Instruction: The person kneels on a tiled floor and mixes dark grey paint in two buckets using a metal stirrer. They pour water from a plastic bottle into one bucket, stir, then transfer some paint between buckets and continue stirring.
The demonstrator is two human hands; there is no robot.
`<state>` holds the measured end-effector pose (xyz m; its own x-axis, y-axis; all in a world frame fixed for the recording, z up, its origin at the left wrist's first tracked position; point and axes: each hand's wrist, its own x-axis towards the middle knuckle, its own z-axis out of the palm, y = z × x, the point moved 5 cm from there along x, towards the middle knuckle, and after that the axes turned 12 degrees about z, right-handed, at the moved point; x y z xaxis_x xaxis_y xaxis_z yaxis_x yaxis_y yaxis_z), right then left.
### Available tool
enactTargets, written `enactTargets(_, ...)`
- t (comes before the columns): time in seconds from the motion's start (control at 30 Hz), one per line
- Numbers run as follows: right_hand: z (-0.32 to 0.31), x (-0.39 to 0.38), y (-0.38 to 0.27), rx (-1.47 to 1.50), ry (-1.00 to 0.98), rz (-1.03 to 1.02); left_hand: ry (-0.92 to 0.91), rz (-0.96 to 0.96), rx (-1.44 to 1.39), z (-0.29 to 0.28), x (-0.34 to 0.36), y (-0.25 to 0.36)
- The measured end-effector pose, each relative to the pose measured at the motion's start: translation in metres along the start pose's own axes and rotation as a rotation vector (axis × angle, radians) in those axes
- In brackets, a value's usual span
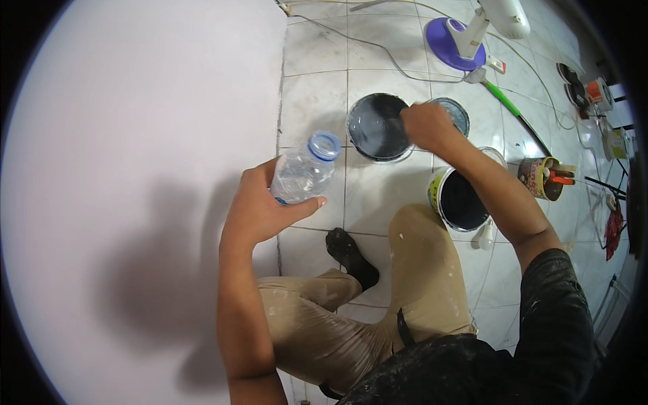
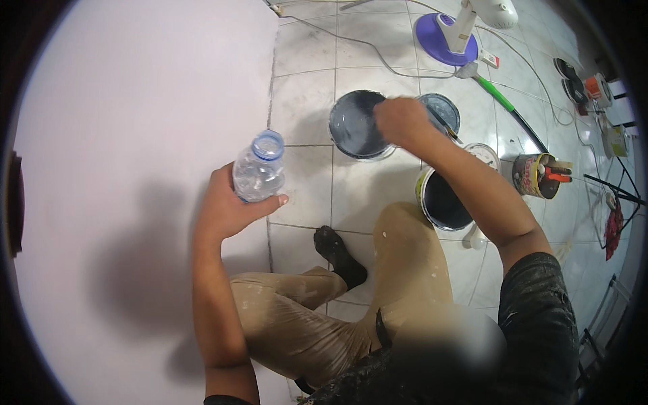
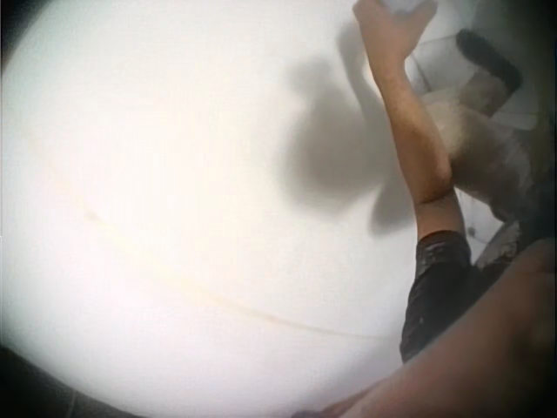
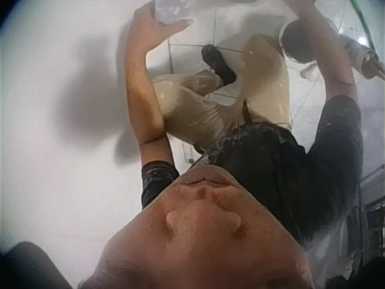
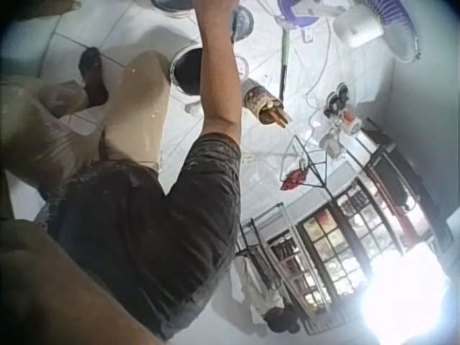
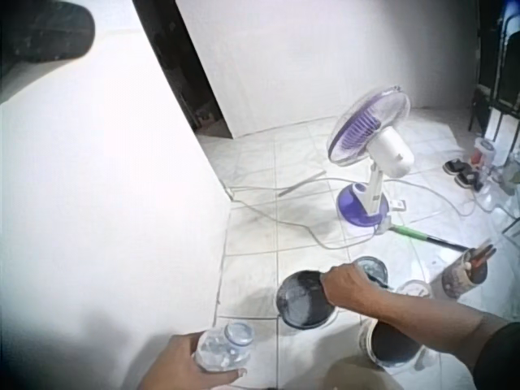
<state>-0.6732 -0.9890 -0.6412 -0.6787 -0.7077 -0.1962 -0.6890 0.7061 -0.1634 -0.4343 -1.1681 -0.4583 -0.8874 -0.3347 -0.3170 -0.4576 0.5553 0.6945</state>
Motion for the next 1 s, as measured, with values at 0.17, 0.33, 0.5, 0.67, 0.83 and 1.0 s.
enactTargets(0.17,-0.020,0.008,-0.030,0.240,0.217,-0.131,-0.056,0.059,-0.003,0.004,0.006,-0.003)
enactTargets(0.33,-0.017,0.000,-0.004,-0.020,-0.026,-0.033,-0.029,0.005,-0.002,-0.001,0.001,-0.004)
enactTargets(0.5,-0.010,0.007,-0.043,0.054,0.130,-0.187,-0.036,0.059,-0.014,0.007,0.013,-0.002)
enactTargets(0.67,-0.002,0.014,-0.009,-0.031,-0.015,0.022,-0.005,0.004,-0.014,-0.001,0.009,-0.015)
enactTargets(0.83,0.013,0.027,-0.012,0.275,0.274,-0.115,-0.043,0.040,0.010,0.007,0.023,-0.019)
enactTargets(1.0,0.017,0.020,0.006,0.025,-0.020,-0.059,-0.014,-0.052,-0.002,-0.004,0.004,-0.039)
